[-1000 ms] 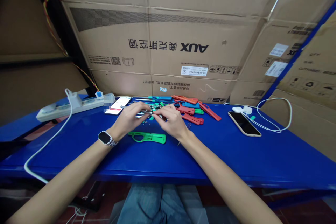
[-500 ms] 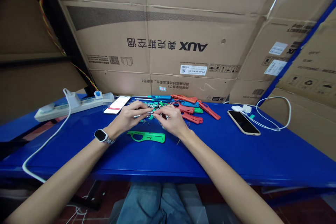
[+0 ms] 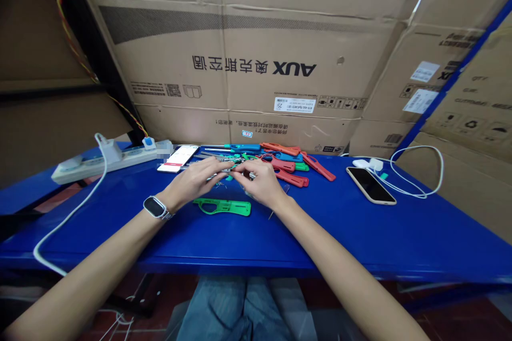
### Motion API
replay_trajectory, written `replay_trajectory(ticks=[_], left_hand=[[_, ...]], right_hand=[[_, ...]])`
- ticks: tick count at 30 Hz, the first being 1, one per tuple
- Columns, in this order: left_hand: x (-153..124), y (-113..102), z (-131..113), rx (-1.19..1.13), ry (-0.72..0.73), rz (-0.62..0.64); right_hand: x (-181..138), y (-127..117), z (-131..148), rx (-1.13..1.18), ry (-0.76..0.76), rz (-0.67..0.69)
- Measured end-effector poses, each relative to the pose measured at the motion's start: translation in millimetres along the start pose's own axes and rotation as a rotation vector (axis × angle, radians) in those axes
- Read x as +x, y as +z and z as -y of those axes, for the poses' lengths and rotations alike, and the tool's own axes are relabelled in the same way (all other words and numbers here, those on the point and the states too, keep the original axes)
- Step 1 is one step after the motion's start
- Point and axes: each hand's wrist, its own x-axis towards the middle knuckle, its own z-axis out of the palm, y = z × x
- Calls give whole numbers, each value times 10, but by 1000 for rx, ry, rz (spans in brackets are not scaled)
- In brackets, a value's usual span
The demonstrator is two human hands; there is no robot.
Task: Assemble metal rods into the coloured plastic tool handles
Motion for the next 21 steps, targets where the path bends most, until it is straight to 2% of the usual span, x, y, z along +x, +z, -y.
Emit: replay_trajectory(ticks=[4, 9, 15, 21], left_hand=[[1, 0, -9, -21, -5, 23], [-15, -2, 33, -79, -106, 23], [-40, -32, 76, -98, -208, 70], [-26, -68, 33, -167, -261, 112]], right_hand=[[-11, 11, -16, 50, 85, 2], [-22, -23, -53, 27, 118, 67], [-16, -46, -120, 347, 303, 194], [-64, -83, -193, 498, 389, 302]])
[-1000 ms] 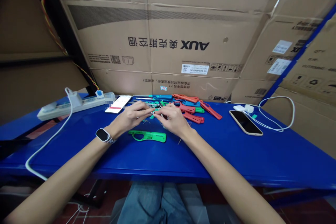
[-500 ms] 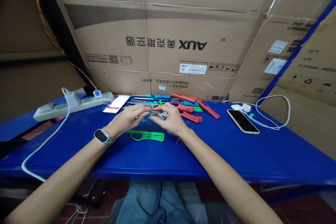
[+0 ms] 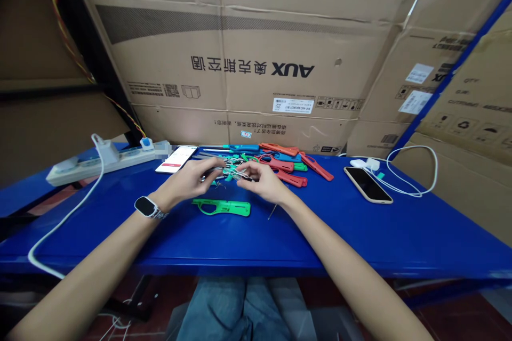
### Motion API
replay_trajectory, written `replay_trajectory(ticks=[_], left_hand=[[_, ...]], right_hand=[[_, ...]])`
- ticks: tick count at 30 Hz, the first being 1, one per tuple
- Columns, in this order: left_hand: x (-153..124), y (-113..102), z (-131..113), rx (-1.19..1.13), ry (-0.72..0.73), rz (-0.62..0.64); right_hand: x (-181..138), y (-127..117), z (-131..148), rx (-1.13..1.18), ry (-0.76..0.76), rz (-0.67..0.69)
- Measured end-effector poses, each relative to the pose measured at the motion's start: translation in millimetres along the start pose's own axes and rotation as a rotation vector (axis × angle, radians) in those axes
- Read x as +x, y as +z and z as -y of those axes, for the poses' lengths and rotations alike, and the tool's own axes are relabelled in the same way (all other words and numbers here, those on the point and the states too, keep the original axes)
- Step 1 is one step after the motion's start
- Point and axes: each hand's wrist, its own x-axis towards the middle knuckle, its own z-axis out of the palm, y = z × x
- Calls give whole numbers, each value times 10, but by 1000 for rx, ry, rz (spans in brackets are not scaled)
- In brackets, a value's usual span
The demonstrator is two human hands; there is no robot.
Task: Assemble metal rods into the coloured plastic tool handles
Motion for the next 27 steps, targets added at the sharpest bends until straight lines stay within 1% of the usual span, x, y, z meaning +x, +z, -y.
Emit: replay_trajectory(ticks=[3, 6, 8, 12, 15, 21, 24, 27], left_hand=[[5, -8, -35, -21, -14, 25], [2, -12, -39, -44, -52, 17], [-6, -13, -22, -50, -79, -5], [-18, -18, 24, -24, -117, -31], [-20, -20, 45, 3, -142, 1], [-30, -3, 65, 45, -209, 94], [-33, 18, 73, 46, -227, 100], [-31, 37, 71, 32, -243, 82]], right_hand=[[-55, -2, -2, 41, 119, 79], [-91, 19, -16, 21, 175, 71], [-95, 39, -31, -33, 161, 34], [-95, 76, -28, -163, 74, -56], [-112, 87, 12, -195, 24, -97], [-131, 83, 64, -230, -11, -121], [-125, 94, 75, -268, -33, -163], [-126, 125, 96, -318, -30, -170]])
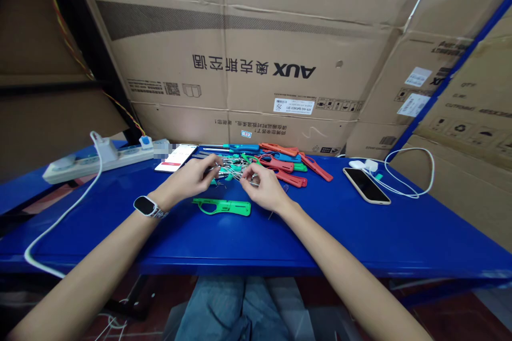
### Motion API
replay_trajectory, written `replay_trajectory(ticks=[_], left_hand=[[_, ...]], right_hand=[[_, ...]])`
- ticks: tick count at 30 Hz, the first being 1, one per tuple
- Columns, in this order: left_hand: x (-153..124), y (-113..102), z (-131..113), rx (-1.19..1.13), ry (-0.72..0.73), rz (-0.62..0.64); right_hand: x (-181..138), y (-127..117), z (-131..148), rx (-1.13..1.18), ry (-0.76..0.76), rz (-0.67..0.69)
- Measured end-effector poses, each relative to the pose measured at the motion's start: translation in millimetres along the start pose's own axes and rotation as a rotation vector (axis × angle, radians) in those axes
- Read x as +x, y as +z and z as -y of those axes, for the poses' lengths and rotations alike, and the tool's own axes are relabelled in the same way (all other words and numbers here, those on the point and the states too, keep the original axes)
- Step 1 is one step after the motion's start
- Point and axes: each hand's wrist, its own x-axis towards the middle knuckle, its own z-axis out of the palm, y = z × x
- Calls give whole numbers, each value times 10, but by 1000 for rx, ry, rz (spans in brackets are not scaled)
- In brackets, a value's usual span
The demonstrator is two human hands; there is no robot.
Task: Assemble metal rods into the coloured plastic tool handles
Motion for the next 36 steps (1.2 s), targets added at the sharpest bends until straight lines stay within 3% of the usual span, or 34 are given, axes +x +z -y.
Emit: replay_trajectory(ticks=[3, 8, 10, 19, 22, 25, 29, 36], left_hand=[[3, 10, -17, -51, 4, -29], [13, 15, -49, -153, 35, -57], [15, 17, -55, -173, 54, -67], [0, -7, -40, 40, -16, -2], [0, -21, -57, -22, 4, 44], [15, -29, -86, -191, -19, 76], [28, -40, -80, -441, -77, 106], [-68, -80, -42, -652, -331, 350]], right_hand=[[-7, 39, 9, 38, 56, 30], [26, 85, -89, 314, 337, 181], [47, 77, -130, 401, 381, 234], [39, -73, -57, 161, 79, 152], [74, -113, -102, 133, 23, 9], [100, -127, -188, 78, 12, -51], [74, -98, -243, -59, 1, 22], [68, 3, -248, -308, -121, 148]])
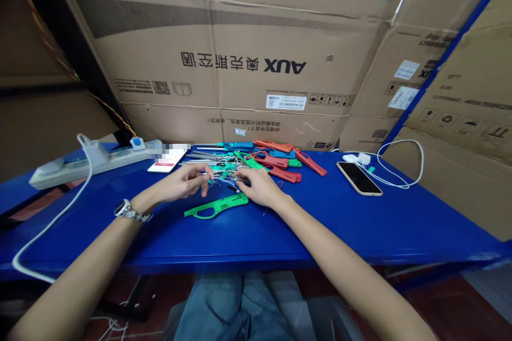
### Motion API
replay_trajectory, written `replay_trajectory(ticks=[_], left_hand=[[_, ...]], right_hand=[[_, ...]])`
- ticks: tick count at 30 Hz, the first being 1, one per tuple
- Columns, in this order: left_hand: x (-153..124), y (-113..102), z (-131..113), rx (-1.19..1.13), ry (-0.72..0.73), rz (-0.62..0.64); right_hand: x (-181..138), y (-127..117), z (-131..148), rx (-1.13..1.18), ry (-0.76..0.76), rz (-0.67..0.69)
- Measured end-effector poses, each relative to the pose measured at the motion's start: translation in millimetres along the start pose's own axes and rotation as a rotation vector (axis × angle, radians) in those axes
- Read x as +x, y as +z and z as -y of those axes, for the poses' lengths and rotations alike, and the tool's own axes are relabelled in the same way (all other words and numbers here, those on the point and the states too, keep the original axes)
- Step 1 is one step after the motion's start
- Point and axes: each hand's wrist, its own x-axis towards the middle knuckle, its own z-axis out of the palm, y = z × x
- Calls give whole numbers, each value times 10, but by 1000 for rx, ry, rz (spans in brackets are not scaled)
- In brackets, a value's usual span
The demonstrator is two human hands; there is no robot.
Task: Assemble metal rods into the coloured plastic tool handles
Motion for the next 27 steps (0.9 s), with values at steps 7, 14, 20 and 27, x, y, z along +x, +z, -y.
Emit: replay_trajectory(ticks=[7, 14, 20, 27], left_hand=[[-54, 4, 29, -89, -92, 11], [-109, -17, 66, -133, -89, 15], [-119, -44, 159, -9, -79, 10], [-288, 31, 65, 641, 205, -278]], right_hand=[[-80, -34, 183, -70, -34, -82], [-67, 84, 241, -114, -26, -1], [-57, 103, 208, -60, -43, -12], [-117, 61, 222, -72, -85, 40]])
